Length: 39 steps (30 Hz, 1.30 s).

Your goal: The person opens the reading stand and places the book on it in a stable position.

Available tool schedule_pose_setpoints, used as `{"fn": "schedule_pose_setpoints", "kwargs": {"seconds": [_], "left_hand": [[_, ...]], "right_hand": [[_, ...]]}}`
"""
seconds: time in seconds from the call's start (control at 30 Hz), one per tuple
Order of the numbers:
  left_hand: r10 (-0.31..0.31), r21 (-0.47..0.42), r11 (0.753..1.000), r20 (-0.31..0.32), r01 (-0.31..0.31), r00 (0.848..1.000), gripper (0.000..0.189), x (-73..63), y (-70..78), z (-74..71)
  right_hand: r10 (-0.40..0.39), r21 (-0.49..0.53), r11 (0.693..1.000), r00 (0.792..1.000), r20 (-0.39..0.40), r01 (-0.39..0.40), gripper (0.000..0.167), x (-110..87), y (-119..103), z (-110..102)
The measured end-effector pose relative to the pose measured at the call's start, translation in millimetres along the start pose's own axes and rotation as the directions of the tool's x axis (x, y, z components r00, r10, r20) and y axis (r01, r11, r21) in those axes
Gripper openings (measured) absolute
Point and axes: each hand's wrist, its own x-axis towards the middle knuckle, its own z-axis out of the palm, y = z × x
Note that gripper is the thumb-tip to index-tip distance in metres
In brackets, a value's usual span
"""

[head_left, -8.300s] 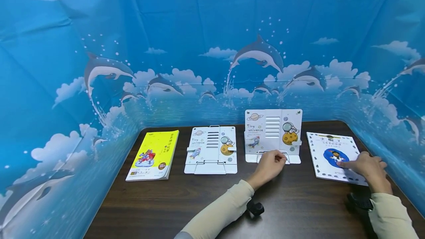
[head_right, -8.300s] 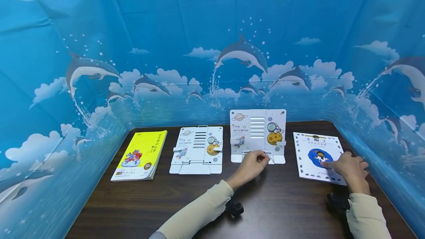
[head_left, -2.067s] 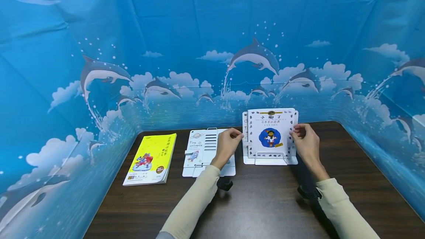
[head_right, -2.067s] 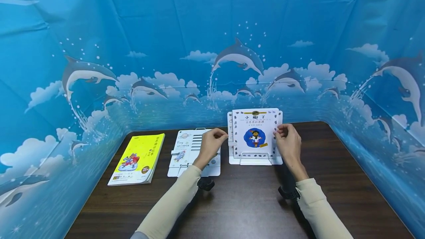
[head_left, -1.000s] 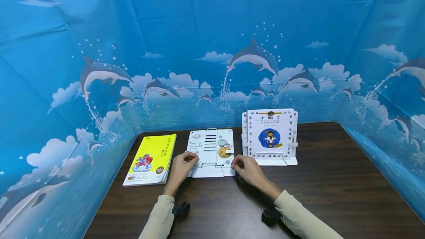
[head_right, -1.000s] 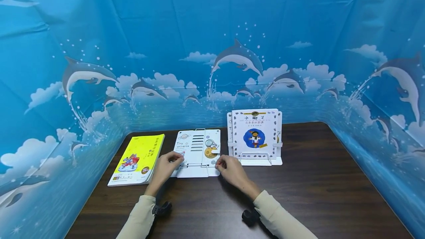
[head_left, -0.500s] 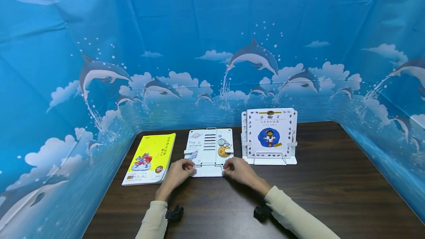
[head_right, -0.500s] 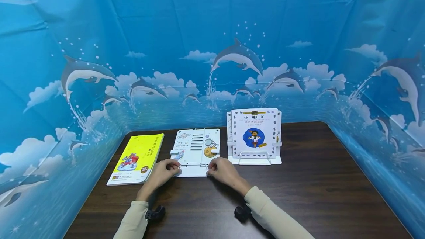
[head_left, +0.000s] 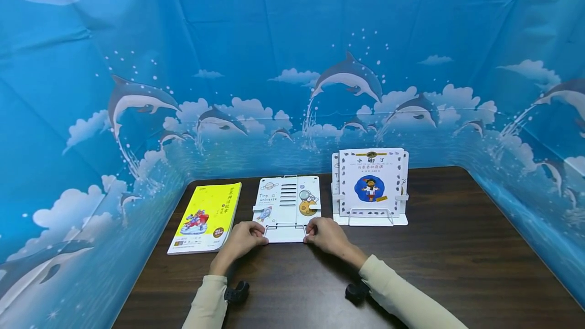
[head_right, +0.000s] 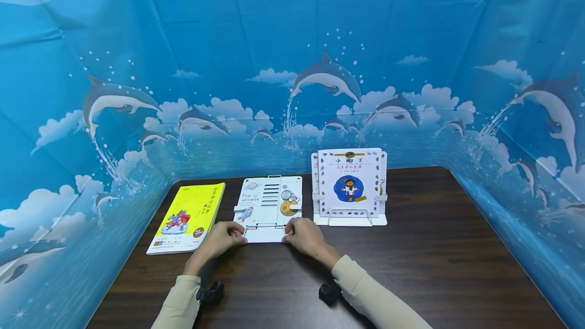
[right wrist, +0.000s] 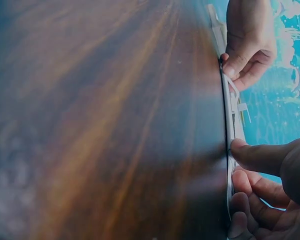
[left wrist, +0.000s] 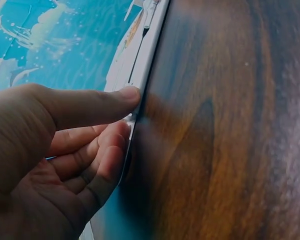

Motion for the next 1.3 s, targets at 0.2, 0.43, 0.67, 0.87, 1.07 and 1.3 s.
{"fn": "schedule_pose_setpoints", "kwargs": {"seconds": [0.2, 0.43, 0.67, 0.87, 1.07, 1.3], "left_hand": [[-0.011, -0.017, 1.0, -0.003, 0.011, 1.0, 0.022, 0.0, -2.6, 0.6], [0.007, -0.052, 0.999, -0.031, -0.009, 0.999, 0.016, -0.8, -5.5, 2.3], [0.007, -0.073, 0.997, -0.033, -0.01, 0.999, 0.014, -2.5, -7.4, 3.4], [0.028, -0.079, 0.996, -0.03, -0.03, 0.999, 0.013, -2.1, -9.6, 2.9], [0.033, -0.084, 0.996, -0.027, -0.036, 0.999, 0.014, -2.0, -11.1, 3.3], [0.026, -0.107, 0.994, -0.038, -0.03, 0.999, 0.015, -1.1, -12.8, 5.1]], "right_hand": [[0.049, 0.031, 0.998, 0.998, 0.039, -0.051, 0.015, 1.3, -1, -1], [0.07, 0.079, 0.994, 0.996, 0.063, -0.075, 0.013, 1.9, -2, -1], [0.074, 0.104, 0.991, 0.995, 0.061, -0.08, 0.015, 1.8, -1, 1], [0.045, 0.107, 0.993, 0.998, 0.037, -0.049, 0.017, 0.5, -1, 2], [0.032, 0.112, 0.993, 0.999, 0.025, -0.035, 0.018, -0.4, -2, 3], [0.042, 0.108, 0.993, 0.999, 0.022, -0.044, 0.019, -0.1, -1, 3]]}}
